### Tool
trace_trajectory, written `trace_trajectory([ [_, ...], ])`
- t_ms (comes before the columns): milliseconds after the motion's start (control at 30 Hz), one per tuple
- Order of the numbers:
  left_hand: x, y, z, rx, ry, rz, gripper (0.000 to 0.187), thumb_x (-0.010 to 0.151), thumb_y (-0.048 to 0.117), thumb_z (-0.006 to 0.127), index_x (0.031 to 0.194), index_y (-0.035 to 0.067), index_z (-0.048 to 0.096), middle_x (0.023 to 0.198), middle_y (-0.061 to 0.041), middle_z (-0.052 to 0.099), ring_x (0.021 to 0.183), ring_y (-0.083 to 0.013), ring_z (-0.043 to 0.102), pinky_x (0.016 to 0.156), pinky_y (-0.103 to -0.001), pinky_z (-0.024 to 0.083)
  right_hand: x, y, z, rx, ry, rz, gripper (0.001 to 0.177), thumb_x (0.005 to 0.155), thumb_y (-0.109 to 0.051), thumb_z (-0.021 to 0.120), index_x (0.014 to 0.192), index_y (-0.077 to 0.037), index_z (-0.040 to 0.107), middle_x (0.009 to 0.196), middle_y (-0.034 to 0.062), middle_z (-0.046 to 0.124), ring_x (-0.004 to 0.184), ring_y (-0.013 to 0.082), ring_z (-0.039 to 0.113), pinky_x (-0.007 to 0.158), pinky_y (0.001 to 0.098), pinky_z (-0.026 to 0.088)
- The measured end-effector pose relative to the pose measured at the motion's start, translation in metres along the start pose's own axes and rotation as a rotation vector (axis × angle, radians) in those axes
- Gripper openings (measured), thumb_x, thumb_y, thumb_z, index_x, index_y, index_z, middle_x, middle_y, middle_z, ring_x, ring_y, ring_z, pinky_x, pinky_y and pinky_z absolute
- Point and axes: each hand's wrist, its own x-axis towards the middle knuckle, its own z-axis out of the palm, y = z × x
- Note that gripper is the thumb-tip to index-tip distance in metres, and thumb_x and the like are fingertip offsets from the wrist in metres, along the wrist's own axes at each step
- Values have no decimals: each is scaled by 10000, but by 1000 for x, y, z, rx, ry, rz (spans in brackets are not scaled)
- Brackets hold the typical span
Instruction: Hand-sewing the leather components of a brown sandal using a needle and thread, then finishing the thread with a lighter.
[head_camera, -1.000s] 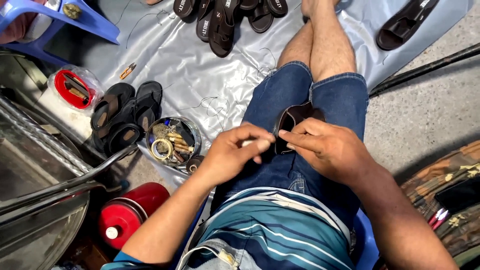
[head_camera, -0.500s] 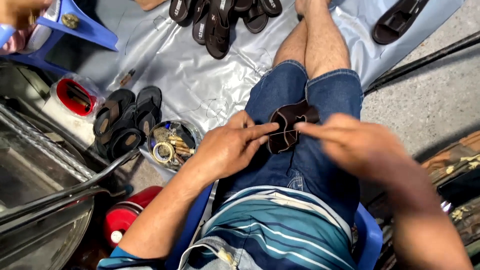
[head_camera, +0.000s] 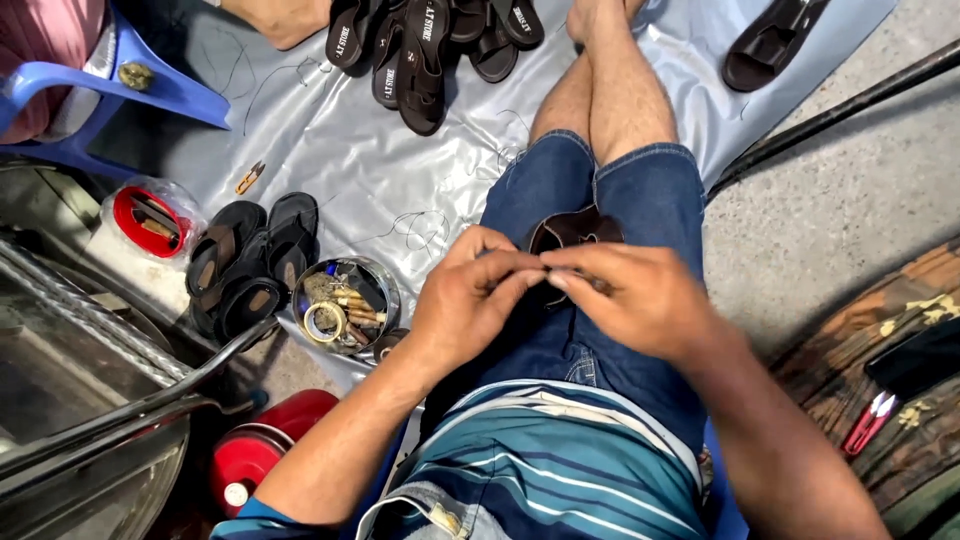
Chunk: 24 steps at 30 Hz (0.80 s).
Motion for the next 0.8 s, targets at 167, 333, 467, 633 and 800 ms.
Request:
trace_trajectory([
  [167, -8, 5, -9, -119, 41, 75, 98, 817, 142, 653, 911, 157, 675, 901, -25, 541, 746, -192, 599, 642, -275, 502, 2, -1, 5, 152, -81, 34, 74, 801, -186, 632, 830, -170, 698, 628, 34, 656, 613, 209, 655, 568, 321, 517],
  [333, -25, 13, -6, -123, 49, 204, 59, 797, 99, 641, 855, 105, 651, 1092, -137, 565, 929, -307, 635, 778, -375, 520, 2, 0, -2, -113, -87, -69, 81, 814, -224, 626, 797, -185, 695, 700, -3, 644, 665, 172, 640, 579, 273, 507],
  [467, -35, 13, -6, -128, -32, 172, 62, 763, 99, 658, 821, 119, 661, 1092, -118, 593, 898, -283, 658, 758, -363, 536, -8, 9, 5, 97, -316, 101, 83, 768, -163, 621, 761, -117, 690, 638, 55, 626, 603, 205, 616, 567, 331, 498],
  [633, -36, 17, -19, -173, -101, 131, 71, 770, 111, 658, 839, 130, 656, 1109, -106, 601, 869, -287, 667, 737, -385, 541, -21, 40, -25, 530, -121, 465, 78, 762, -125, 642, 780, -69, 692, 569, 12, 560, 508, 97, 493, 473, 225, 443],
  [800, -28, 13, -35, 18, -122, 91, 249, 810, 107, 605, 1058, 124, 614, 1066, -105, 627, 841, -312, 659, 679, -394, 543, -21, 25, -19, -186, 91, -200, 275, 799, -67, 635, 1074, -58, 636, 1046, 107, 596, 1018, 271, 582, 848, 348, 470],
])
